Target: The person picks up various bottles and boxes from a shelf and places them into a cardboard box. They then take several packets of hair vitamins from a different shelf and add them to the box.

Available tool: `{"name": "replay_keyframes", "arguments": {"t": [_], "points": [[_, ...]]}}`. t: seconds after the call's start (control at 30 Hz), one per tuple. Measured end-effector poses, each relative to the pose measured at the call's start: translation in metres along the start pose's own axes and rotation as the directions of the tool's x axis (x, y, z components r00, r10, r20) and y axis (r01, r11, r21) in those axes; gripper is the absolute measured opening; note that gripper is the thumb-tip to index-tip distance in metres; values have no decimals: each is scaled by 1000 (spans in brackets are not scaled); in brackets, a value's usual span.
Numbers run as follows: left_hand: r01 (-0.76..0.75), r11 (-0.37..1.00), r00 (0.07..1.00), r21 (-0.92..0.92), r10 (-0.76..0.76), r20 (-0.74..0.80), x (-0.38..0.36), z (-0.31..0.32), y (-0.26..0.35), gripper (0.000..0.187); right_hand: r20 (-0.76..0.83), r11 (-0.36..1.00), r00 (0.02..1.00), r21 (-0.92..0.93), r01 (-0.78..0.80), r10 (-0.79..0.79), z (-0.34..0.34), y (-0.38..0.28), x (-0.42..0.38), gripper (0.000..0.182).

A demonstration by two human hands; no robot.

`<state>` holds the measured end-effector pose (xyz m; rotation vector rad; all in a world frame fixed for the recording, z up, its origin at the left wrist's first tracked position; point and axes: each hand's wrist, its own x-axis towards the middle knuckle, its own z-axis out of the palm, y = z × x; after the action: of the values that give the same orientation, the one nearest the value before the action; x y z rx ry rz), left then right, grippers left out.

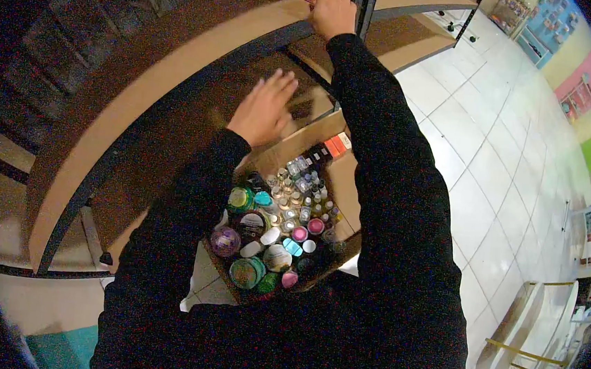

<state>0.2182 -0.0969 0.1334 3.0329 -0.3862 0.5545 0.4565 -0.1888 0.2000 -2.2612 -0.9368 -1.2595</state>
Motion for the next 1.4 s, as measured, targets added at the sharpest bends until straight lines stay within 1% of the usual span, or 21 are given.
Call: {"name": "replay_keyframes", "arguments": {"t": [0.07, 0.13, 0.17, 0.23, 0.33, 0.43, 0.57, 0.6, 0.7, 0.73, 0.83, 0.87, 0.9, 0.97, 1.03, 1.1, 1.17, 1.23, 1.27, 1.33, 1.4], "points": [[-17, 996, 987, 84, 30, -156, 12, -22, -9, 68, 0, 997, 999, -65, 43, -43, 5, 0, 10, 55], [56, 980, 976, 191, -13, -218, 20, -34, -16, 70, 49, 988, 998, -145, 54, -47, 13, 4, 16, 57], [93, 966, 968, 240, -32, -250, 24, -38, -19, 71, 33, 990, 997, -123, 73, -70, 16, 8, 19, 56], [168, 944, 969, 283, -105, -223, 29, -39, -27, 73, 0, 990, 994, -84, 112, -112, 11, 8, 22, 55], [230, 916, 962, 329, -162, -220, 31, -35, -33, 75, -7, 986, 994, -127, 108, -110, -4, 3, 31, 23], [291, 931, 948, 218, -251, -196, 36, -38, -26, 77, 190, 981, 981, -182, 70, -35, 14, 18, 42, 25], [269, 942, 945, 201, -218, -243, 34, -36, -27, 78, 75, 992, 996, -113, 63, -55, -7, 8, 38, 23], [261, 946, 944, 194, -208, -256, 33, -35, -27, 78, 131, 962, 977, -191, 193, -170, 46, 61, 44, 47], [250, 948, 941, 197, -190, -281, 31, -34, -29, 78, 180, 965, 971, -179, 189, -157, 20, 45, 33, 39], [245, 949, 941, 198, -183, -284, 31, -31, -29, 78, 71, 988, 991, -97, 117, -111, -24, 11, 27, 26], [225, 955, 947, 193, -168, -272, 32, -30, -33, 79, -133, 999, 991, 8, 35, -33, -52, 8, 6, 32], [215, 949, 951, 231, -149, -270, 31, -30, -35, 78, -120, 947, 988, 318, -55, 98, -73, 4, -9, 35], [197, 954, 955, 227, -134, -265, 29, -31, -36, 78, -248, 940, 954, 332, -79, 168, -74, 3, -29, 35], [161, 960, 960, 229, -98, -263, 28, -34, -38, 78, -276, 890, 901, 408, -205, 335, -60, 21, -84, 37], [155, 961, 967, 227, -100, -236, 17, -31, -28, 77, -85, 799, 869, 444, -405, 487, -63, 14, -146, 41], [130, 966, 976, 225, -85, -200, -2, -13, -16, 76, 214, 680, 767, 363, -637, 604, -54, 7, -205, 43], [124, 979, 990, 162, -111, -92, -32, 16, -2, 73, 288, 624, 737, 396, -673, 612, -23, 8, -267, 41], [220, 970, 971, 100, -228, 78, -64, 47, 8, 74, 451, 590, 613, 212, -779, 648, -1, 0, -306, 41], [275, 960, 945, 56, -280, 167, -80, 60, 11, 76, 510, 615, 606, 176, -768, 611, 6, -5, -319, 43], [399, 914, 846, 75, -399, 354, -102, 74, 14, 76, 622, 670, 576, 111, -734, 529, 10, -19, -330, 46], [548, 836, 687, 23, -466, 558, -115, 81, 12, 77, 641, 725, 615, 130, -677, 459, 5, -37, -336, 40]]}}
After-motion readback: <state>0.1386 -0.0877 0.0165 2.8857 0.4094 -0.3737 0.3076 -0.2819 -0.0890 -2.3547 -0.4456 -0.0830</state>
